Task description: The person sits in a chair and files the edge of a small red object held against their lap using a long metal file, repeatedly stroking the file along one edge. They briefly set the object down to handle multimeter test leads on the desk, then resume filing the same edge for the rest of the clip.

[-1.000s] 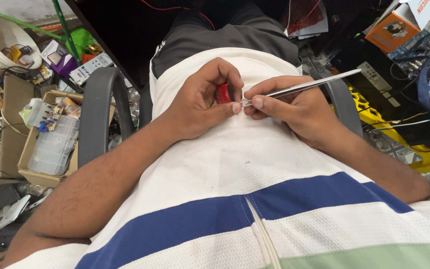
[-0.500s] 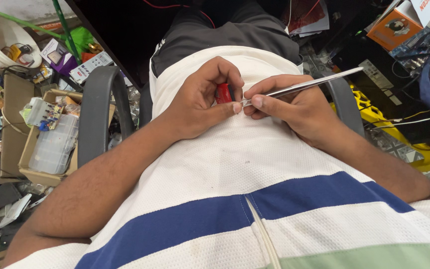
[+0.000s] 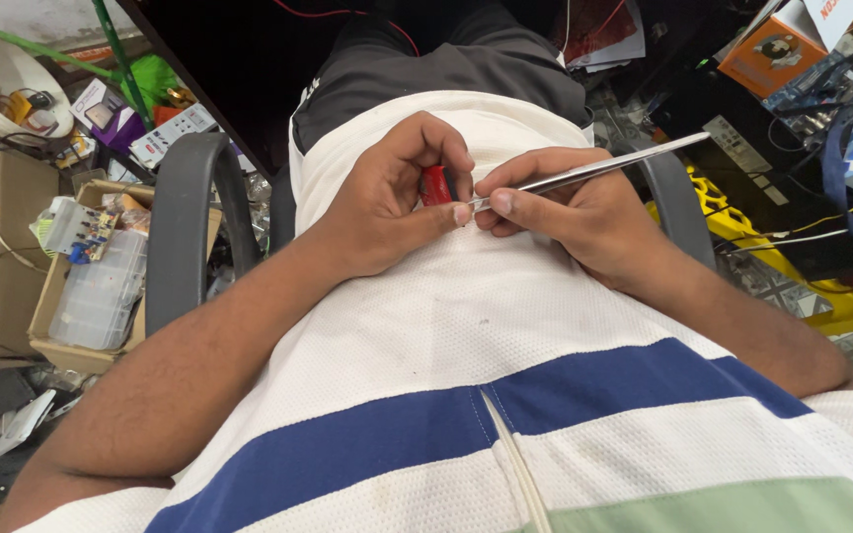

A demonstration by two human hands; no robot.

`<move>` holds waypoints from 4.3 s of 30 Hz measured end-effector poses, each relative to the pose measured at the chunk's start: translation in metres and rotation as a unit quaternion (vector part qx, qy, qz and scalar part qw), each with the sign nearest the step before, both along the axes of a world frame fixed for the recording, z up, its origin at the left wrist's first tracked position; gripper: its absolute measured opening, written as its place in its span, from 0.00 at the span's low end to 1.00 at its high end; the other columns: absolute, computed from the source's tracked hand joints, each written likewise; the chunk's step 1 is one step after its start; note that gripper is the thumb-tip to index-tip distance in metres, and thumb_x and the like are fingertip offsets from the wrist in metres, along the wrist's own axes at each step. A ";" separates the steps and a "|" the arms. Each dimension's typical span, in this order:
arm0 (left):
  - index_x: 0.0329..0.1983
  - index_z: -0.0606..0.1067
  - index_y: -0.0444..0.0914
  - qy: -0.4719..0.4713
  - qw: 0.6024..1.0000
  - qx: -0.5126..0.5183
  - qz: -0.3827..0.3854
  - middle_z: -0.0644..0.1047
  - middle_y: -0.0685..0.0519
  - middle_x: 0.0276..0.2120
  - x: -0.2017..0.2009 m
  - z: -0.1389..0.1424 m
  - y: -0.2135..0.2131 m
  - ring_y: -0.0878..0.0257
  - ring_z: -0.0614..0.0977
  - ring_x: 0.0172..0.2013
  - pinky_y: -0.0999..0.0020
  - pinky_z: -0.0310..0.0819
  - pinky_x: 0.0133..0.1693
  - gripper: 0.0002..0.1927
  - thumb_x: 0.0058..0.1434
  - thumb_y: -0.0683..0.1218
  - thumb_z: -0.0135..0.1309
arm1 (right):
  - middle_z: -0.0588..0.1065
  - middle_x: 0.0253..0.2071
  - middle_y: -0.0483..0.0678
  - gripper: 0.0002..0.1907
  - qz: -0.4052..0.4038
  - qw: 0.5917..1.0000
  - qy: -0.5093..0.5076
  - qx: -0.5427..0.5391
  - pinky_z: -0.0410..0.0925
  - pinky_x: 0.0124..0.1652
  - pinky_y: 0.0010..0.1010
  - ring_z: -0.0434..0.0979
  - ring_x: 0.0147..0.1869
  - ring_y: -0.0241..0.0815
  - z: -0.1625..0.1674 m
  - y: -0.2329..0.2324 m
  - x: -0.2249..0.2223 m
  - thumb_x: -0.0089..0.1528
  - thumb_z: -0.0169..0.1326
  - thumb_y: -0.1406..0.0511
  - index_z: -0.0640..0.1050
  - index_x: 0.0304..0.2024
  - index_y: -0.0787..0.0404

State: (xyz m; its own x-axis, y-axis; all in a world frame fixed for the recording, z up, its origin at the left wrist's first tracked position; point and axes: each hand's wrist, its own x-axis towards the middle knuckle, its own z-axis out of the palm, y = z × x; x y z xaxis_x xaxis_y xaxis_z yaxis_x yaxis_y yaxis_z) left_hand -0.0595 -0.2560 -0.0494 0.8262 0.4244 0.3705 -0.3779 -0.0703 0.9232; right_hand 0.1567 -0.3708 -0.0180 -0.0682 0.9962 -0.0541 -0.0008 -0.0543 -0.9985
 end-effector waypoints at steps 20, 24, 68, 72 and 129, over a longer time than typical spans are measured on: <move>0.55 0.68 0.38 0.012 1.000 0.014 0.011 0.71 0.56 0.48 -0.001 0.004 0.000 0.69 0.76 0.48 0.72 0.72 0.53 0.18 0.67 0.35 0.61 | 0.82 0.42 0.54 0.12 0.007 1.000 -0.013 0.007 0.80 0.48 0.26 0.85 0.47 0.39 0.001 0.001 0.000 0.66 0.57 0.67 0.79 0.50 0.69; 0.55 0.68 0.38 0.012 1.000 0.016 0.011 0.71 0.56 0.48 -0.002 0.004 0.000 0.69 0.76 0.49 0.72 0.72 0.54 0.18 0.67 0.35 0.61 | 0.82 0.42 0.54 0.13 0.008 1.000 -0.018 0.007 0.80 0.48 0.26 0.85 0.47 0.39 0.001 0.001 0.000 0.66 0.57 0.67 0.79 0.50 0.69; 0.55 0.67 0.39 0.018 0.999 0.037 0.012 0.71 0.56 0.48 -0.002 0.007 0.000 0.69 0.76 0.49 0.71 0.72 0.55 0.18 0.67 0.34 0.60 | 0.81 0.42 0.54 0.13 0.010 1.000 -0.010 0.016 0.80 0.49 0.26 0.85 0.48 0.40 -0.001 0.000 0.002 0.67 0.56 0.67 0.79 0.50 0.70; 0.54 0.67 0.39 0.025 0.999 0.041 0.019 0.72 0.56 0.47 -0.002 0.006 -0.001 0.69 0.76 0.48 0.72 0.72 0.52 0.17 0.67 0.34 0.60 | 0.82 0.43 0.54 0.13 0.008 1.000 0.007 0.010 0.80 0.49 0.26 0.85 0.48 0.39 0.000 0.001 0.000 0.66 0.57 0.67 0.79 0.51 0.70; 0.52 0.67 0.37 0.028 1.000 -0.007 0.013 0.73 0.54 0.44 -0.001 0.002 0.005 0.69 0.76 0.47 0.73 0.70 0.51 0.17 0.66 0.33 0.59 | 0.82 0.35 0.51 0.13 -0.010 1.000 -0.017 -0.011 0.78 0.42 0.23 0.83 0.40 0.35 0.008 0.007 -0.002 0.64 0.61 0.63 0.82 0.41 0.69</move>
